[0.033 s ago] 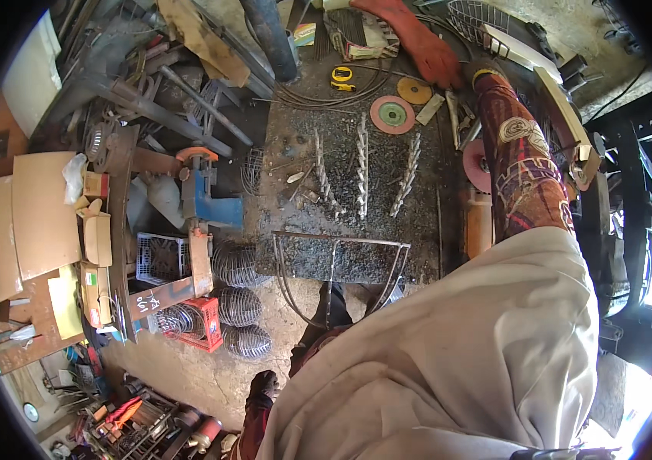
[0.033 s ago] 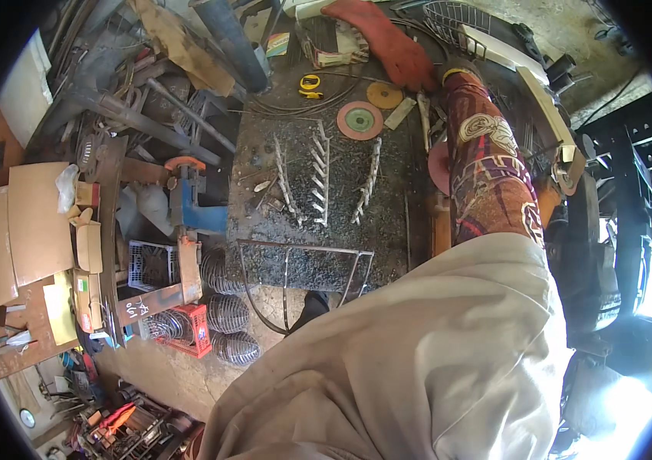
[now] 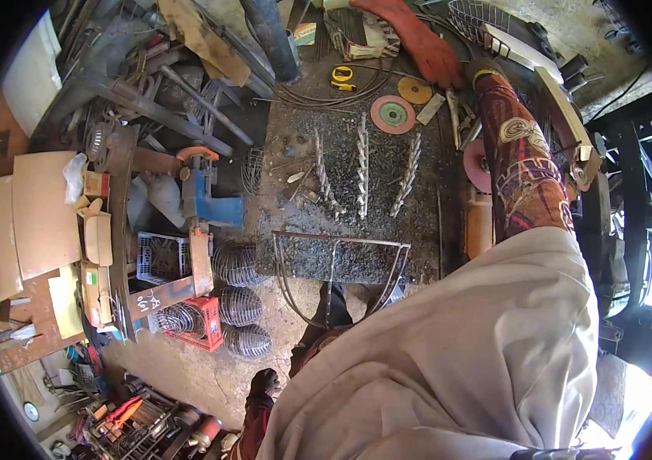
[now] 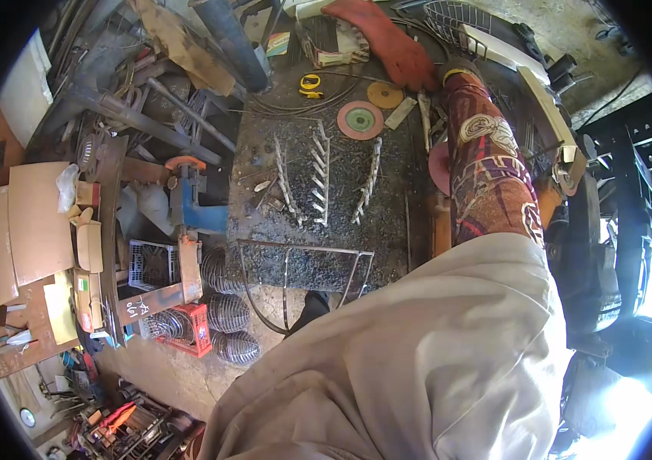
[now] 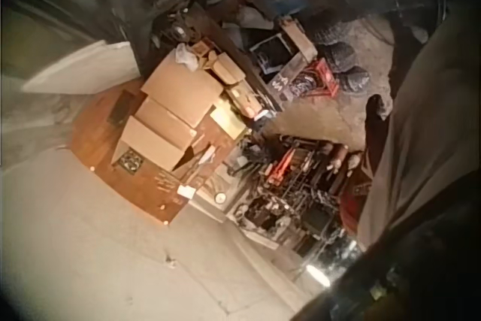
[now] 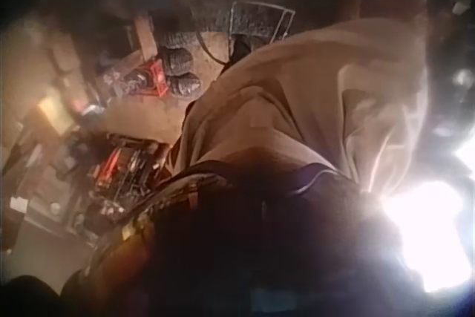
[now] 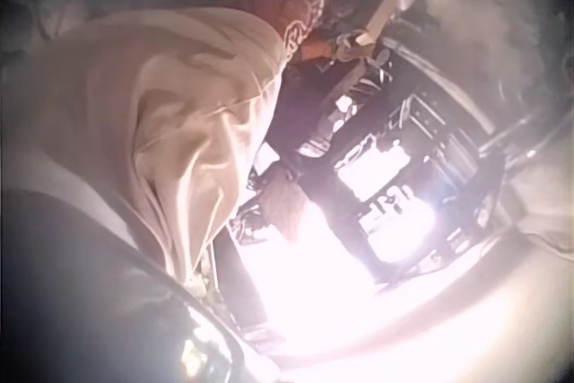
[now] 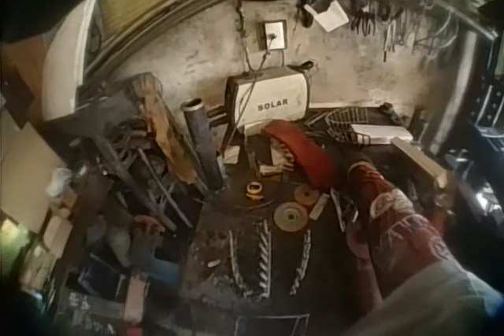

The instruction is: The person holds a wire frame on a metal workbench and uses a welding tool to join the metal pieces together.

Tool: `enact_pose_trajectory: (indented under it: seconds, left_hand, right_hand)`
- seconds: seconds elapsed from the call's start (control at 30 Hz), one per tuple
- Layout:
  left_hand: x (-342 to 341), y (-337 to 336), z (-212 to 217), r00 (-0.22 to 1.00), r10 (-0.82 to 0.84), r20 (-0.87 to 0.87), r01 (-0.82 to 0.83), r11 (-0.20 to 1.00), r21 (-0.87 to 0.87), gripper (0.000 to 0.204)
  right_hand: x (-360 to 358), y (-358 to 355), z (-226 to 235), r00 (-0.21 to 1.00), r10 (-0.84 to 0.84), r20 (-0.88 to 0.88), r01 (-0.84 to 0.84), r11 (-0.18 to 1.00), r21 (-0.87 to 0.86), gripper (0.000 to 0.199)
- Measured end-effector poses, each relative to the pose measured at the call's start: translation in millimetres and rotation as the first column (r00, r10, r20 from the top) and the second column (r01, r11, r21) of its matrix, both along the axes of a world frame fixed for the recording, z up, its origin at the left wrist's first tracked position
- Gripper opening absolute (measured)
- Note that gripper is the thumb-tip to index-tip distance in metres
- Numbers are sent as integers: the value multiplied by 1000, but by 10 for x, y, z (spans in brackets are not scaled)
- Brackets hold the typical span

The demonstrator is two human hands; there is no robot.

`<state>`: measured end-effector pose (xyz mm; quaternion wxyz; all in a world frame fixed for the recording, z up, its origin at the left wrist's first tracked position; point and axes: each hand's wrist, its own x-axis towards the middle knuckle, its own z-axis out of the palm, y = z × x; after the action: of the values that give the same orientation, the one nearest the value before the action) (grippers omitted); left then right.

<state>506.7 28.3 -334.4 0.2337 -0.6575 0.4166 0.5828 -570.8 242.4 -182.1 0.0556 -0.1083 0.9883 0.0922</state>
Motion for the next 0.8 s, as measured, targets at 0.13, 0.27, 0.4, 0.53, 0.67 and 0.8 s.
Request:
enact_pose_trajectory:
  seconds: [0.13, 0.27, 0.4, 0.53, 0.67, 0.8]
  left_hand:
    - [-99, 11, -71, 994, -103, -25, 103, 995, -3, 17]
    - [-128, -36, 10, 908, -415, -52, 408, 907, -107, 17]
    - [-394, -133, -41, 919, -389, -59, 382, 919, -99, 17]
    - [-593, -168, -174, 931, -359, -65, 352, 931, -98, 17]
    - [-693, -152, -180, 940, -334, -77, 325, 940, -107, 17]
    - [-699, -33, -192, 966, -241, -93, 230, 967, -113, 17]
  right_hand:
    - [-1, -71, 85, 974, 225, 35, -228, 967, 110, 45]
    - [237, -123, 306, 927, 363, 95, -372, 922, 110, 41]
    - [48, 208, 341, 947, 321, -4, -287, 840, -460, 37]
    - [389, 101, 425, 966, 183, 182, 125, 282, -951, 31]
    - [873, -134, 883, 934, 180, 308, 333, -133, -934, 26]
    - [1386, -144, 1482, 975, 173, 138, 125, 85, -989, 34]
